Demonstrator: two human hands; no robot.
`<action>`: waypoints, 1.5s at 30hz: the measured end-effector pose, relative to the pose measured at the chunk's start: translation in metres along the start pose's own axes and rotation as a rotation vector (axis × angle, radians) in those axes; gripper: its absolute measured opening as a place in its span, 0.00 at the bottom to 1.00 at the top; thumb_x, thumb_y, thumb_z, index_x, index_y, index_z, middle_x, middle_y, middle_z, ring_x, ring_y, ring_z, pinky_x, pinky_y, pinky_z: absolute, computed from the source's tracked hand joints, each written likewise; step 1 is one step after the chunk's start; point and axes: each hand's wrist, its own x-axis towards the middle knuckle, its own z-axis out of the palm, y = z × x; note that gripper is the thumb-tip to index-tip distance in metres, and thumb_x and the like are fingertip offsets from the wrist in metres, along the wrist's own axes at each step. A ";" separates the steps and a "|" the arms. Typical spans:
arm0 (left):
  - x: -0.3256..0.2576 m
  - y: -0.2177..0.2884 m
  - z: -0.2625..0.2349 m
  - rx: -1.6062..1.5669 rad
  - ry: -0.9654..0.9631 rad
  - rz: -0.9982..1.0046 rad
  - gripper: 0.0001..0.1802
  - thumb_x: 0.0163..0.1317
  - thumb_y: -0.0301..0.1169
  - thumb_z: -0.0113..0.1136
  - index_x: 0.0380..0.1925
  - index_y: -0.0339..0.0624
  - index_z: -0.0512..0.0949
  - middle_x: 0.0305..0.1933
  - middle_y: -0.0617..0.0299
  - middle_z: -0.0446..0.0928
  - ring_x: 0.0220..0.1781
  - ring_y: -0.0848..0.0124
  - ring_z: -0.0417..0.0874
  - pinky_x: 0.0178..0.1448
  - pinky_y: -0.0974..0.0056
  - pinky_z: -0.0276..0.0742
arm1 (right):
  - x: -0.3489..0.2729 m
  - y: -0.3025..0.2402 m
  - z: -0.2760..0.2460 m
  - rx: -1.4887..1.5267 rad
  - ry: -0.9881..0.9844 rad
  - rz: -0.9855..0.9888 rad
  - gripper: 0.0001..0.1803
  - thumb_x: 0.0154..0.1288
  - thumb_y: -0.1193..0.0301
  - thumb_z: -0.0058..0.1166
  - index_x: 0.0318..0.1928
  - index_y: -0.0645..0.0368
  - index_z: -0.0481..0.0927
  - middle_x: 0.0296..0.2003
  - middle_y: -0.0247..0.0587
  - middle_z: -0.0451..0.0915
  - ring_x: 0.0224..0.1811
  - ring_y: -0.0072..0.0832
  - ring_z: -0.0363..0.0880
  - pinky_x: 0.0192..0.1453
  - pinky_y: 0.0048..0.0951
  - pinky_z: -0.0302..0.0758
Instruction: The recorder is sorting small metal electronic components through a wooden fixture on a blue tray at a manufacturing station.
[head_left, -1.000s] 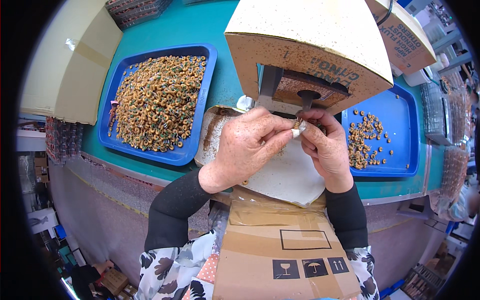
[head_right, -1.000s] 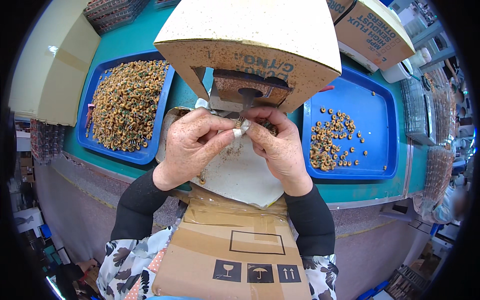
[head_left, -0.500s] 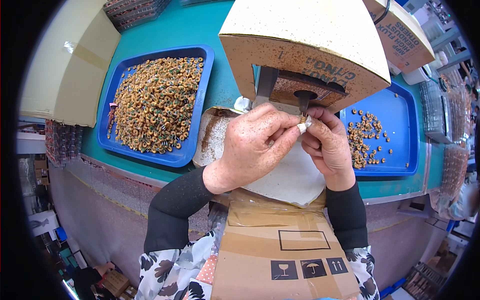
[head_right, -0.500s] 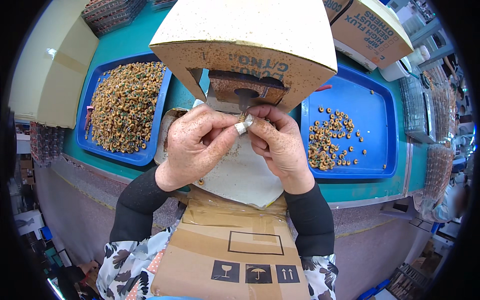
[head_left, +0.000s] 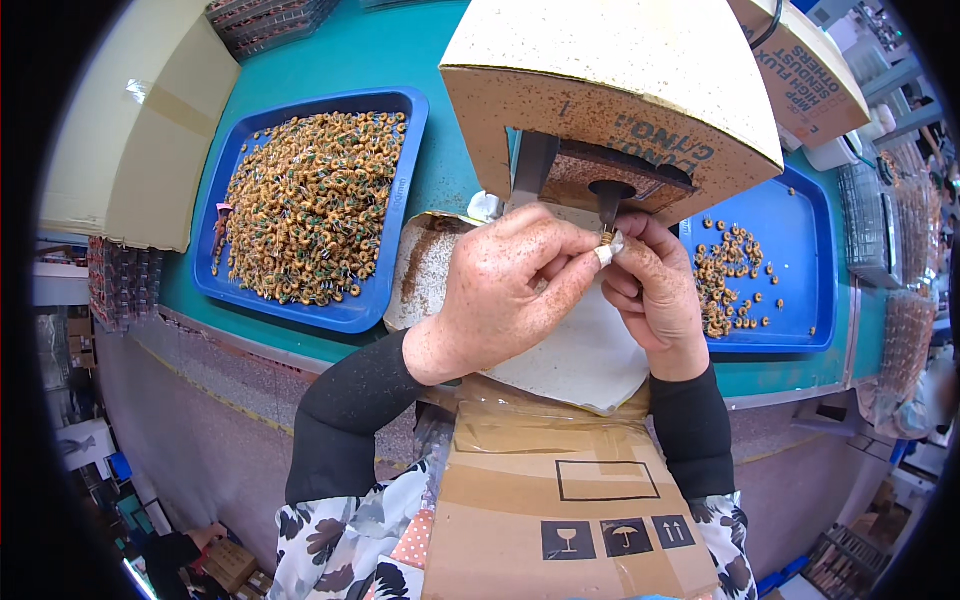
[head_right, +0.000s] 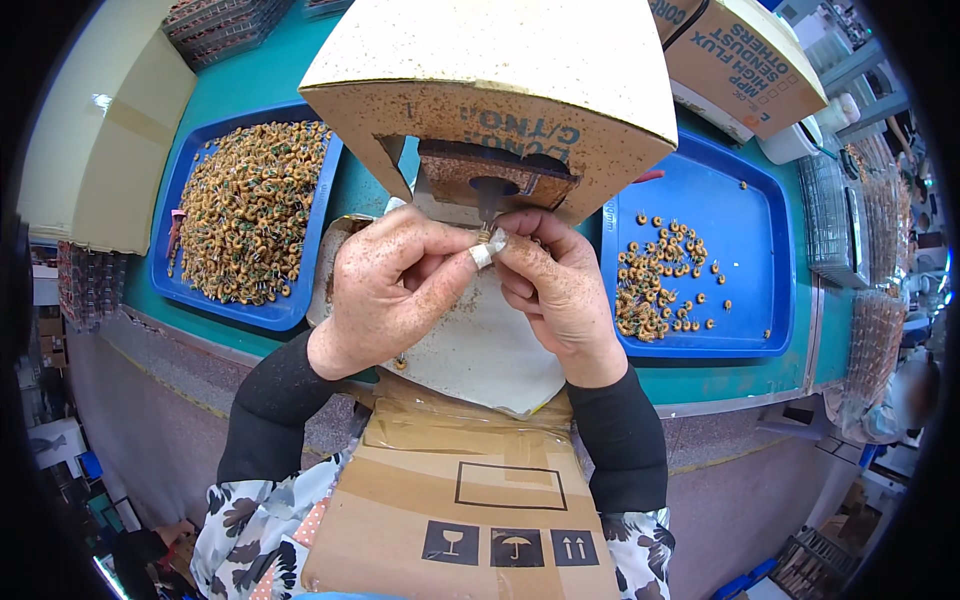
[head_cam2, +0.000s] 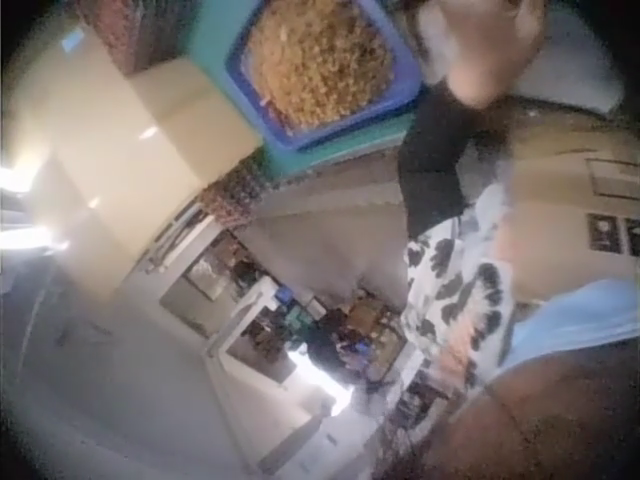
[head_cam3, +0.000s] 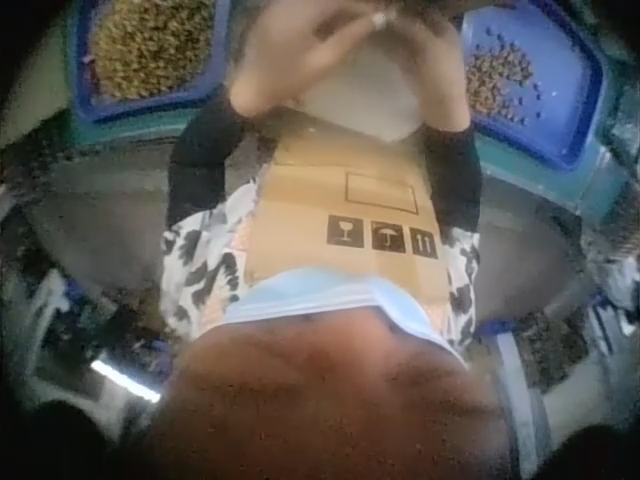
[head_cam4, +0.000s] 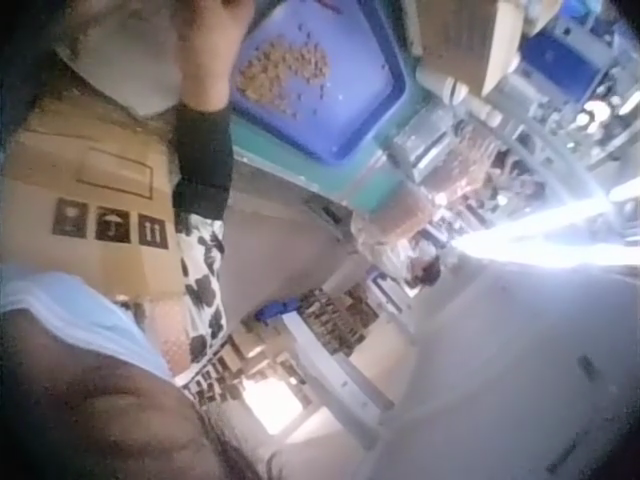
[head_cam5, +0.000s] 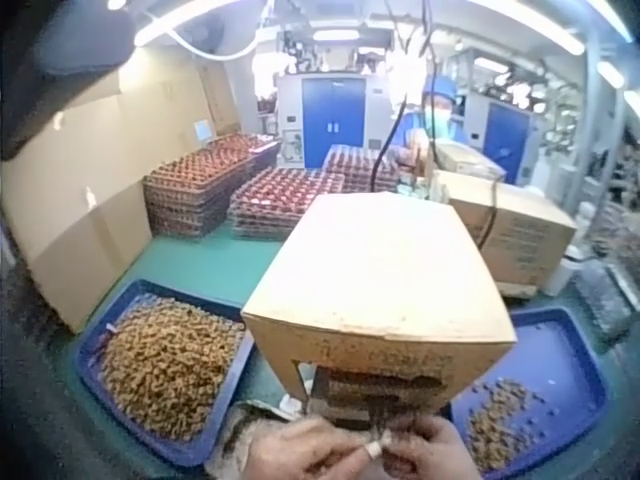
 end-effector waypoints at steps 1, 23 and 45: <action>-0.001 0.001 0.000 -0.002 0.000 0.000 0.05 0.52 0.23 0.65 0.30 0.37 0.81 0.22 0.60 0.74 0.19 0.71 0.73 0.22 0.68 0.68 | 0.000 -0.002 0.000 -0.034 -0.010 0.017 0.09 0.63 0.75 0.55 0.43 0.62 0.75 0.24 0.27 0.68 0.18 0.11 0.58 0.17 0.12 0.50; 0.006 -0.001 -0.004 0.000 -0.019 -0.060 0.03 0.51 0.24 0.64 0.26 0.39 0.79 0.20 0.61 0.71 0.18 0.70 0.71 0.22 0.65 0.67 | 0.003 0.003 0.005 -0.008 -0.005 -0.020 0.09 0.64 0.75 0.55 0.43 0.62 0.74 0.24 0.27 0.68 0.19 0.11 0.58 0.16 0.12 0.49; -0.007 -0.016 -0.005 -0.896 -0.058 -0.649 0.12 0.59 0.36 0.60 0.31 0.38 0.75 0.25 0.70 0.70 0.22 0.82 0.66 0.24 0.75 0.61 | -0.002 0.004 0.006 -0.062 -0.067 0.122 0.14 0.70 0.68 0.49 0.49 0.63 0.73 0.29 0.34 0.75 0.18 0.11 0.57 0.17 0.13 0.51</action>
